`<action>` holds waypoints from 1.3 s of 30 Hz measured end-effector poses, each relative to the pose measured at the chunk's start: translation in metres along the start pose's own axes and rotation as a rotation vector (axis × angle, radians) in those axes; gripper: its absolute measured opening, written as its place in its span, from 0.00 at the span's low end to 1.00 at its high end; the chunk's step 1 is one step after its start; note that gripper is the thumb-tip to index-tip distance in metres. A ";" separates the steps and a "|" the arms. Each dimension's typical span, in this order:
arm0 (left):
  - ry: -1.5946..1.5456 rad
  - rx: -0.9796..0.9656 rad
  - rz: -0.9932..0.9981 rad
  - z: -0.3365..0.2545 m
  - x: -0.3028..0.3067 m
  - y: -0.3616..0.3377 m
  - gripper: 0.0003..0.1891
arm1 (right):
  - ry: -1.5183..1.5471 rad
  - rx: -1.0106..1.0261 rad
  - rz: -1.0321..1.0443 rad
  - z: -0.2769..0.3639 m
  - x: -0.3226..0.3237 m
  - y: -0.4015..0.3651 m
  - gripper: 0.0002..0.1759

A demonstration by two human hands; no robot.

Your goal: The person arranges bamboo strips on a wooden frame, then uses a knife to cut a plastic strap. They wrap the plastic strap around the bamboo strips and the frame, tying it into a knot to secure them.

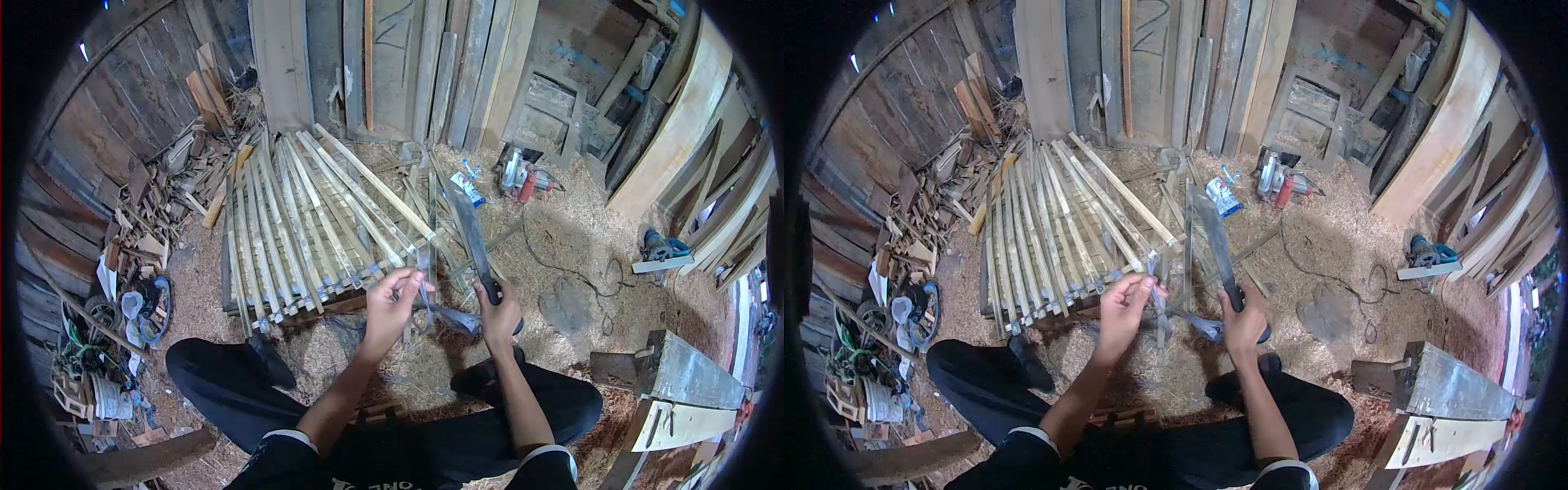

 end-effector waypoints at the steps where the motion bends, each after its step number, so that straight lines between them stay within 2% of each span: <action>1: 0.002 -0.002 0.000 -0.001 0.003 0.002 0.12 | 0.003 0.001 -0.001 -0.002 -0.007 -0.003 0.26; 3: -0.141 0.139 -0.018 0.008 0.013 0.005 0.13 | 0.054 -0.197 0.122 -0.024 -0.033 -0.014 0.25; 6: -0.140 0.126 -0.045 0.006 0.029 0.010 0.13 | -0.019 -0.149 0.252 -0.066 -0.084 -0.034 0.30; 7: -0.169 0.153 -0.058 0.006 0.034 0.011 0.11 | -0.048 -0.135 0.294 -0.074 -0.100 -0.039 0.34; 8: -0.161 0.109 -0.094 0.008 0.040 0.013 0.12 | -0.008 -0.149 0.417 -0.087 -0.117 -0.041 0.42; 11: -0.123 0.141 -0.117 0.004 0.051 0.013 0.12 | 0.000 -0.108 0.532 -0.111 -0.145 -0.044 0.43; 12: -0.105 0.140 -0.131 0.001 0.053 0.013 0.12 | -0.039 -0.035 0.399 -0.133 -0.160 -0.045 0.37; 13: -0.102 0.137 -0.143 0.001 0.058 0.013 0.12 | -0.034 -0.026 0.408 -0.133 -0.159 -0.035 0.37; 15: -0.116 0.185 -0.152 0.004 0.066 0.013 0.12 | -0.263 -0.169 0.449 -0.137 -0.158 -0.014 0.28; 16: -0.120 0.204 -0.149 0.003 0.069 0.014 0.11 | -0.263 -0.162 0.454 -0.123 -0.155 -0.005 0.28; 18: -0.129 0.152 -0.149 -0.007 0.075 0.017 0.12 | 0.085 0.041 0.017 -0.063 -0.101 0.024 0.20; 19: -0.135 0.101 -0.142 -0.015 0.076 0.018 0.12 | 0.080 0.053 0.019 -0.029 -0.079 0.034 0.20; 21: -0.160 0.087 -0.134 -0.025 0.081 0.020 0.12 | 0.045 0.331 -0.149 0.068 -0.019 0.035 0.18; 23: -0.191 0.068 -0.108 -0.037 0.085 0.021 0.11 | 0.381 0.388 0.171 0.122 -0.013 0.020 0.16; 25: -0.159 0.011 -0.130 -0.054 0.092 0.022 0.10 | 0.360 0.576 0.434 0.202 -0.006 -0.018 0.17; 27: -0.275 0.042 -0.096 -0.068 0.098 0.024 0.10 | 0.355 0.702 0.372 0.244 -0.014 -0.042 0.18; 28: -0.301 0.053 -0.092 -0.075 0.102 0.024 0.11 | 0.353 0.716 0.368 0.255 -0.017 -0.046 0.18; 30: -0.310 0.031 -0.092 -0.088 0.116 0.023 0.11 | 0.508 0.419 0.566 0.263 -0.040 -0.043 0.14; 31: -0.319 0.029 -0.089 -0.094 0.124 0.022 0.11 | 0.505 0.442 0.571 0.275 -0.042 -0.044 0.14; 32: -0.318 -0.088 -0.067 -0.106 0.130 0.021 0.13 | 0.603 0.317 0.606 0.279 -0.046 -0.041 0.12; 33: -0.327 -0.108 -0.082 -0.113 0.139 0.019 0.13 | 0.696 0.190 0.641 0.285 -0.050 -0.038 0.10; 34: -0.334 -0.065 -0.023 -0.116 0.142 0.016 0.14 | 0.720 0.245 0.571 0.298 -0.043 -0.032 0.09; 35: -0.339 -0.016 0.039 -0.117 0.144 0.012 0.15 | 0.748 0.240 0.596 0.309 -0.041 -0.025 0.07; 36: -0.239 0.091 0.080 -0.109 0.149 0.005 0.15 | 0.779 0.254 0.570 0.316 -0.038 -0.018 0.06; 37: -0.242 0.082 0.073 -0.106 0.162 0.003 0.15 | 0.813 0.267 0.542 0.321 -0.036 -0.010 0.06; 39: -0.136 0.123 0.461 -0.092 0.159 -0.006 0.13 | 0.804 0.317 0.505 0.324 -0.033 0.007 0.07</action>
Point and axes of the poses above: each hand's wrist, its own y-axis towards the middle knuckle, its own x-axis out of the back of the hand, z = x × y, the point moved 7 cm from there along y, towards the middle knuckle
